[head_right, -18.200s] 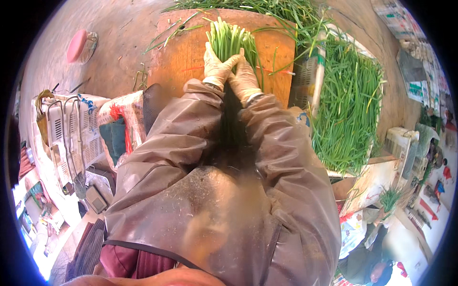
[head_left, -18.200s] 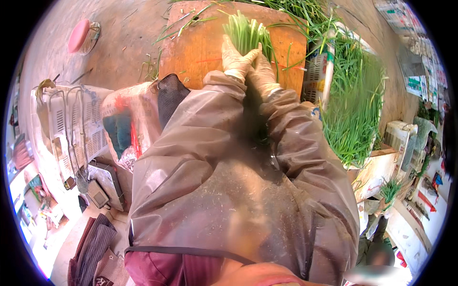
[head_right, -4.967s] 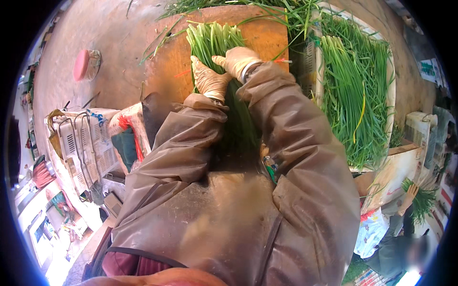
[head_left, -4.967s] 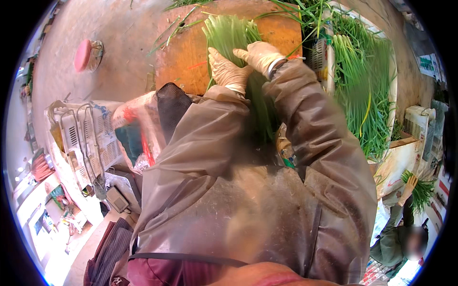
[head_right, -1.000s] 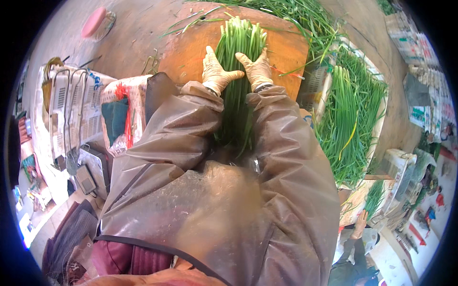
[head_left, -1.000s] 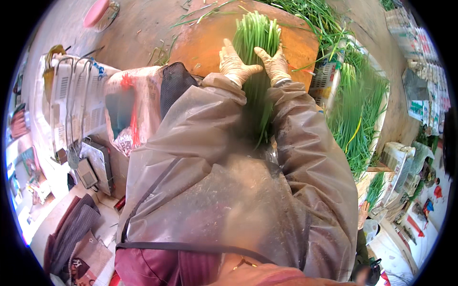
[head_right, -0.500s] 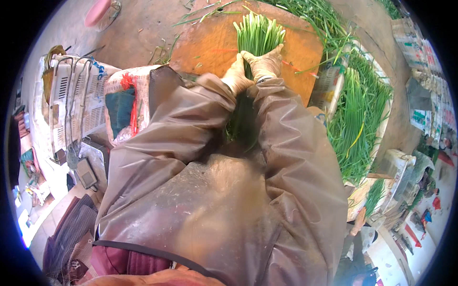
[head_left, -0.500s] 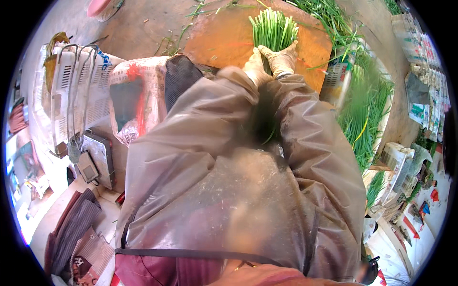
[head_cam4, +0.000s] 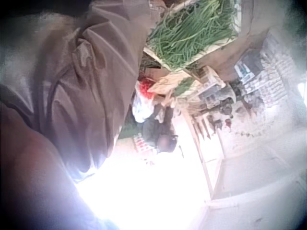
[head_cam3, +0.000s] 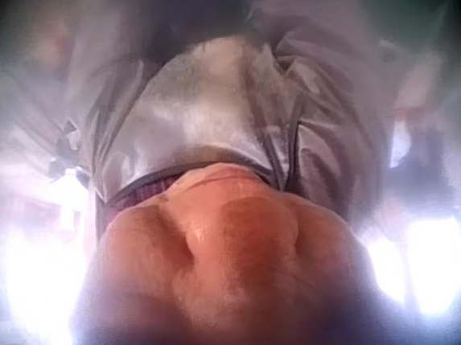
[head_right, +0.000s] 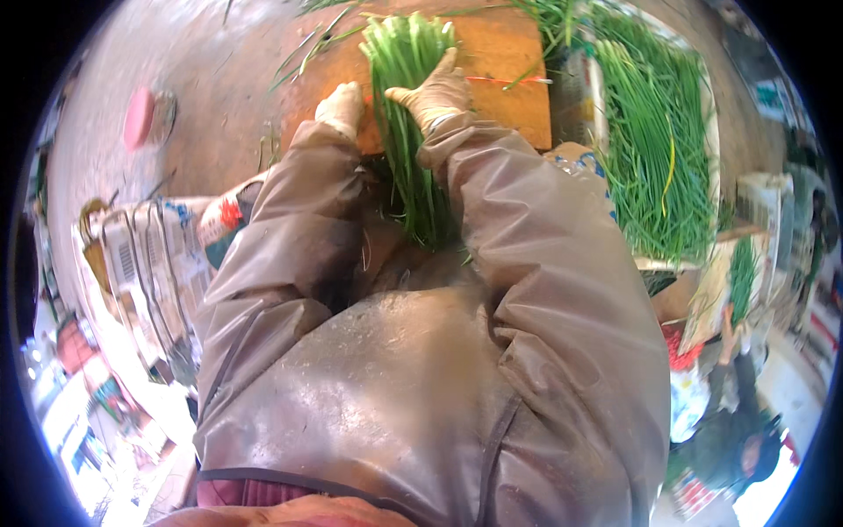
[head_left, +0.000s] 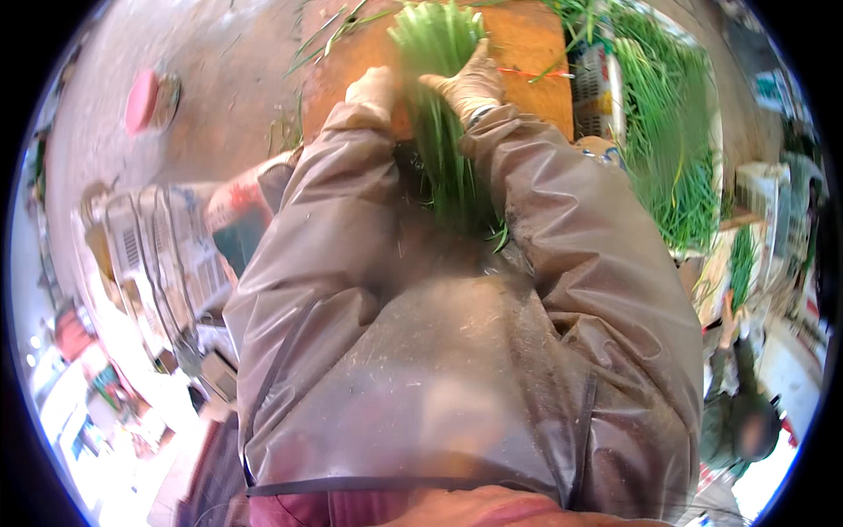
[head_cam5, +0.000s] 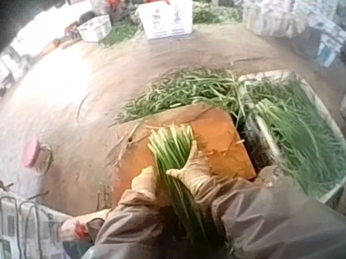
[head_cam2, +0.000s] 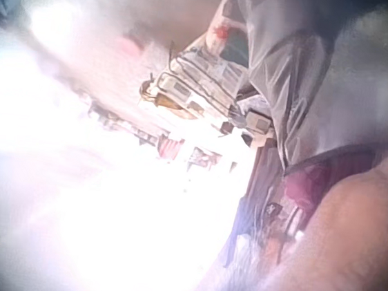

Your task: The person gathers green onions from a crate, aligns them on a wooden board, and secures the bundle with a red tie by hand.

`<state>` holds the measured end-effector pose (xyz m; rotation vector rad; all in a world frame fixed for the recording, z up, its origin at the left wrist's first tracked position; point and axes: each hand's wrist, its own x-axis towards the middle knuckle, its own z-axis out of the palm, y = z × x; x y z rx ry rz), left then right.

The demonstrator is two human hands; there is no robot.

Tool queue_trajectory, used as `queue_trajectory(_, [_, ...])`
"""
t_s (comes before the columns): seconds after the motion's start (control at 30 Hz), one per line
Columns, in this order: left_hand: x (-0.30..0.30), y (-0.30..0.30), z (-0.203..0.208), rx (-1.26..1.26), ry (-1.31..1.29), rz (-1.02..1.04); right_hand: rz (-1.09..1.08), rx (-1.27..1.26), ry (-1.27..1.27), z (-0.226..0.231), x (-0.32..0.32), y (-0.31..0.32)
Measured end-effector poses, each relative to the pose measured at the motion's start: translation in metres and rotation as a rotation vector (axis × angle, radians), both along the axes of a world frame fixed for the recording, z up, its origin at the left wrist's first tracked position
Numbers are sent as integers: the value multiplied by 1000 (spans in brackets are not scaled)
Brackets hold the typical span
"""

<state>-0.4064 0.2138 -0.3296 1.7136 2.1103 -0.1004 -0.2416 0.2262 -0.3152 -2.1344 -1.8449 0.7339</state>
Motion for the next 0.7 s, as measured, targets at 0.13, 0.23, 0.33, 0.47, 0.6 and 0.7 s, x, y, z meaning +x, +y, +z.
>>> queue_trajectory(0.13, [-4, 5, -22, 66, 24, -3, -20, -71, -6, 3, -1, 4])
queue_trajectory(0.23, [-30, 14, -20, 62, -535, 720, -50, -83, -10, -5, 6, 7])
queue_trajectory(0.33, [-110, 20, -60, -39, 129, 73, -20, -94, 20, -2, 1, 5])
queue_trajectory(0.47, [-158, 15, -60, -217, 238, -40, 28, -84, 37, -2, -2, 1])
queue_trajectory(0.6, [-121, 21, 2, 68, -535, -50, -21, -53, 17, 2, 14, 6])
queue_trajectory(0.7, [-47, 4, 53, 251, -1126, 68, 31, -26, 34, -2, 6, 4])
